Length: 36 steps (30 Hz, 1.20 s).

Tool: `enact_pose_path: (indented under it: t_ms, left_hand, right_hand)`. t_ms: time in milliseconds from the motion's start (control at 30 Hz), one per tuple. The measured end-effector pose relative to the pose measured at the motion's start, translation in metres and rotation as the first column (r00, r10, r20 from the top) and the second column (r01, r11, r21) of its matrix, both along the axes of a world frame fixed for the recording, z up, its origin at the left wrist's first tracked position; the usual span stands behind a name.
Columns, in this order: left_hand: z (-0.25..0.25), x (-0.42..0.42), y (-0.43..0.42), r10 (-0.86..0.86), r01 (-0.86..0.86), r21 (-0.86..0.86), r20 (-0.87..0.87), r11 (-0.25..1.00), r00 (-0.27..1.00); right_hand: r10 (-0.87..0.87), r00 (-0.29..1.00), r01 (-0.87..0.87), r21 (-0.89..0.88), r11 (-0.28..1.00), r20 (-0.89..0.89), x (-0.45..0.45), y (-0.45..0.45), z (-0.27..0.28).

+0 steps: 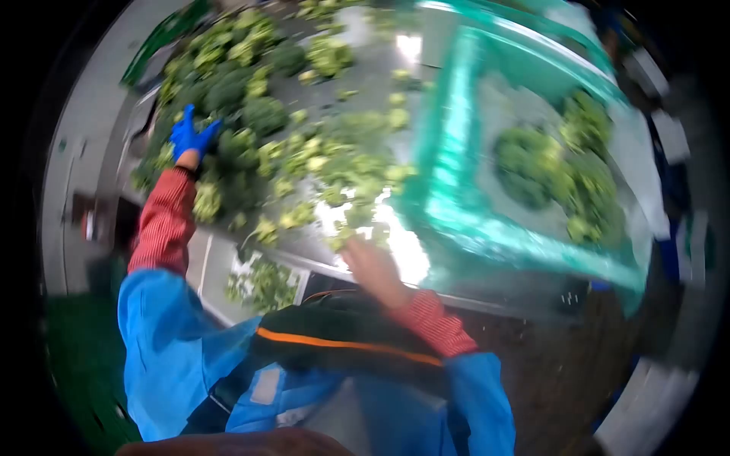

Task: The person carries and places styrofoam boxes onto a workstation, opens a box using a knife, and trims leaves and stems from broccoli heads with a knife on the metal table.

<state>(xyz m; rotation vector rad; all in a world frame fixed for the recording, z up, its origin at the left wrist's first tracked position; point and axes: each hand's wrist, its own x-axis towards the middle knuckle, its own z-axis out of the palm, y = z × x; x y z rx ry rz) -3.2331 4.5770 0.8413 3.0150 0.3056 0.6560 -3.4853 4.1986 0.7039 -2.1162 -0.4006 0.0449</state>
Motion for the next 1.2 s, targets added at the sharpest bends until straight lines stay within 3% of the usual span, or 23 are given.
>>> enact_pose_path:
  t_ms: [33, 67, 133, 167, 200, 233, 300, 400, 433, 500, 600, 700, 733, 833, 900, 933, 967, 1033, 1167, 1200]
  left_hand:
    - [0.003, 0.007, -0.024, -0.116, 0.11, 0.081, 0.075, 0.991, 0.99]
    - [0.007, 0.017, -0.061, -0.369, 0.371, 0.013, 0.152, 0.929, 0.917]
    - [0.027, 0.02, -0.154, -0.727, 0.785, -0.053, 0.342, 0.618, 0.595]
    - [0.039, 0.007, -0.213, -0.784, 0.881, -0.172, 0.404, 0.442, 0.472]
    - [0.039, 0.006, -0.252, -0.833, 0.882, -0.298, 0.318, 0.366, 0.453]
    - [0.054, -0.012, -0.305, -0.907, 0.91, -0.375, 0.298, 0.177, 0.299]
    - [0.05, -0.031, -0.394, -0.944, 0.936, -0.312, 0.325, -0.163, -0.056]
    - [0.036, -0.084, -0.479, -1.0, 0.916, -0.4, -0.008, -0.019, -0.025]
    - [0.024, -0.095, -0.499, -0.988, 0.94, -0.324, -0.137, 0.108, 0.066]
    - [0.006, -0.097, -0.52, -0.957, 0.971, -0.146, -0.249, 0.192, 0.152]
    - [-0.012, -0.067, -0.53, -0.97, 0.941, -0.253, -0.155, 0.223, 0.188]
    - [0.002, -0.032, -0.525, -0.972, 0.809, -0.541, -0.162, 0.231, 0.17]
    - [-0.002, -0.028, -0.521, -0.961, 0.751, -0.604, -0.107, 0.265, 0.253]
    - [0.007, -0.019, -0.49, -0.938, 0.52, -0.847, 0.084, 0.111, 0.336]
    - [0.045, -0.031, -0.451, -0.889, 0.321, -0.944, 0.08, 0.078, 0.452]
    - [0.063, -0.033, -0.426, -0.895, 0.234, -0.972, 0.13, -0.029, 0.427]
    - [0.072, -0.034, -0.393, -0.889, 0.146, -0.98, 0.188, -0.138, 0.418]
    - [0.071, -0.014, -0.324, -0.898, 0.07, -0.954, 0.3, -0.293, 0.323]
    - [0.042, -0.031, -0.204, -0.849, 0.03, -0.982, 0.178, -0.188, 0.498]
    - [0.044, -0.046, -0.196, -0.873, 0.007, -0.989, 0.134, -0.148, 0.469]
  right_hand:
    - [-0.016, 1.0, 0.016, -0.018, 1.0, -0.006, -0.006, -0.004, 0.002]
    - [-0.013, 1.0, 0.013, -0.001, 1.0, 0.007, -0.011, -0.008, -0.003]
    - [0.027, 1.0, -0.027, -0.006, 1.0, 0.015, -0.014, -0.018, 0.002]
    - [0.034, 0.999, -0.033, -0.027, 0.999, 0.032, -0.016, -0.024, 0.004]
    - [0.045, 0.998, -0.043, -0.048, 0.998, 0.05, -0.019, -0.03, 0.006]
    - [0.059, 0.996, -0.054, -0.071, 0.996, 0.069, -0.021, -0.036, 0.008]
    - [0.019, 0.997, -0.012, -0.095, 0.995, 0.079, -0.025, -0.047, 0.005]
    - [-0.064, 0.994, 0.072, -0.086, 0.994, 0.083, -0.031, -0.066, 0.007]
    - [-0.092, 0.991, 0.098, -0.067, 0.993, 0.093, -0.033, -0.074, 0.005]
    - [-0.143, 0.984, 0.146, -0.024, 0.989, 0.109, -0.041, -0.091, 0.0]
    - [-0.199, 0.979, 0.2, -0.007, 0.98, 0.038, -0.05, -0.108, 0.006]
    - [-0.202, 0.977, 0.201, 0.022, 0.979, 0.064, -0.052, -0.115, 0.017]
    - [-0.203, 0.976, 0.201, 0.033, 0.979, 0.076, -0.052, -0.115, 0.019]
    - [-0.201, 0.968, 0.194, 0.062, 0.979, 0.151, -0.05, -0.11, 0.017]
    - [-0.21, 0.944, 0.195, 0.085, 0.977, 0.253, -0.049, -0.103, 0.004]
    - [-0.241, 0.939, 0.227, 0.082, 0.97, 0.245, -0.049, -0.102, 0.014]
    - [-0.297, 0.942, 0.263, 0.21, 0.942, 0.153, -0.047, -0.1, 0.034]
    - [-0.297, 0.94, 0.249, 0.256, 0.934, 0.168, -0.043, -0.091, 0.04]
    - [-0.286, 0.945, 0.22, 0.337, 0.915, 0.16, -0.03, -0.065, 0.046]
    - [-0.277, 0.952, 0.223, 0.328, 0.918, 0.129, -0.027, -0.059, 0.045]
